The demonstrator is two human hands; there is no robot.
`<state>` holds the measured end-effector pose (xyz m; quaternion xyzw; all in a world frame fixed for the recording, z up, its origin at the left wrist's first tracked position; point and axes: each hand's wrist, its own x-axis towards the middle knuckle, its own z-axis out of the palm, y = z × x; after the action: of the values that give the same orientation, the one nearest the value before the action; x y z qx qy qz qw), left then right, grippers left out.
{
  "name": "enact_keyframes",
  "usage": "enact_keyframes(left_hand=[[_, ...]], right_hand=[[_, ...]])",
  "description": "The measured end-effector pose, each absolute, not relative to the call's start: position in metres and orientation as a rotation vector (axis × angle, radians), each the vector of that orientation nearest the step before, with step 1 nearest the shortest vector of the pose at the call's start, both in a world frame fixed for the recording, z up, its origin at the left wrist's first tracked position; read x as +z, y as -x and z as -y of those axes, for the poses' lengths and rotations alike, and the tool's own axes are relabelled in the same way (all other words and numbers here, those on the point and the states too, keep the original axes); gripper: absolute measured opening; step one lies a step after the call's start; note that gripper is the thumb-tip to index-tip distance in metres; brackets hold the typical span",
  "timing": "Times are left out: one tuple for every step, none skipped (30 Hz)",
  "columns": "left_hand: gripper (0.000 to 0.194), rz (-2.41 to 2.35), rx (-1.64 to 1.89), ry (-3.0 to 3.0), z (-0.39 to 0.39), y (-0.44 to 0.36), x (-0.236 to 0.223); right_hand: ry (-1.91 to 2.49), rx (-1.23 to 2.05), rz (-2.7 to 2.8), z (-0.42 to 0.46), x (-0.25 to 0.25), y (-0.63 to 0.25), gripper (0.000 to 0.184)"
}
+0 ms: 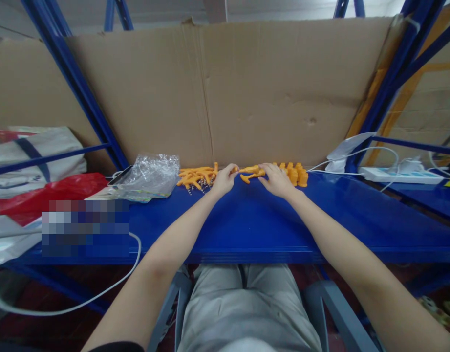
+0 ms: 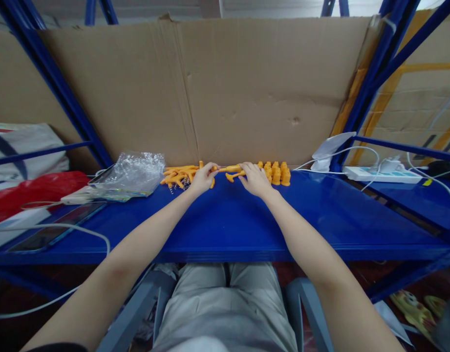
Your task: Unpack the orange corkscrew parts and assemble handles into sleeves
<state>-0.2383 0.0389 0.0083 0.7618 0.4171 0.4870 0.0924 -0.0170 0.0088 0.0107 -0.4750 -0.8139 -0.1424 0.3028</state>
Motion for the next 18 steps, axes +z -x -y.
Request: enact_keyframes(left_hand=[[0.009,-1.192,1.451,-2.276,-0.037,0.237,0.008],[0.009,-1.153,1.453,-2.285,-0.036,0.235,0.008],[0.01,-1.117,1.454,-2.287,-0.035,0.234,0.008],[0.01,-1.082,1.451,-2.285,-0.035,0.233,0.008],[0.01,-1.05,1.445,-2.283,-0.035,0.232,0.008],[0.01,-1.019,1.436,-2.284,-0.035,0.231,0.009],[0.01,-0.992,1.425,-2.291,-0.035,0.231,0.009],[0.009,-0.971,1.412,-2.302,-0.035,0.231,0.009],[0.009,-0.956,1.396,-2.318,-0.034,0.23,0.009],[0.009,-0.946,1.378,-2.338,-0.033,0.229,0.009],[0.009,-0.94,1.355,-2.36,-0.031,0.228,0.009],[0.01,-0.938,1.328,-2.386,-0.029,0.227,0.009],[0.011,-0.942,1.298,-2.414,-0.027,0.225,0.01],[0.011,-0.949,1.265,-2.446,-0.024,0.224,0.01],[0.011,-0.963,1.229,-2.484,-0.022,0.223,0.011],[0.011,-0.985,1.191,-2.527,-0.019,0.223,0.011],[0.01,-1.011,1.15,-2.572,-0.017,0.223,0.011],[0.009,-1.04,1.109,-2.614,-0.014,0.223,0.012]], right_hand=[[1.229,-0.38,2.173,-0.01,0.009,0.017,0.048],[1.212,-0.386,2.183,-0.011,0.007,0.016,0.05],[1.206,-0.394,2.186,-0.012,0.005,0.015,0.051],[1.205,-0.401,2.184,-0.014,0.005,0.014,0.052],[1.205,-0.405,2.181,-0.015,0.004,0.013,0.053],[1.203,-0.406,2.177,-0.016,0.004,0.012,0.053],[1.2,-0.405,2.176,-0.016,0.004,0.011,0.054],[1.202,-0.403,2.177,-0.017,0.005,0.01,0.054],[1.208,-0.403,2.182,-0.017,0.005,0.009,0.053],[1.219,-0.403,2.191,-0.017,0.006,0.009,0.052],[1.236,-0.405,2.206,-0.017,0.007,0.009,0.051],[1.258,-0.409,2.226,-0.016,0.008,0.009,0.049],[1.283,-0.413,2.25,-0.015,0.009,0.01,0.045],[1.309,-0.418,2.278,-0.015,0.01,0.01,0.042],[1.334,-0.425,2.305,-0.014,0.011,0.011,0.038],[1.357,-0.435,2.327,-0.013,0.012,0.011,0.034],[1.371,-0.451,2.341,-0.012,0.012,0.012,0.031],[1.372,-0.473,2.35,-0.011,0.013,0.013,0.029]])
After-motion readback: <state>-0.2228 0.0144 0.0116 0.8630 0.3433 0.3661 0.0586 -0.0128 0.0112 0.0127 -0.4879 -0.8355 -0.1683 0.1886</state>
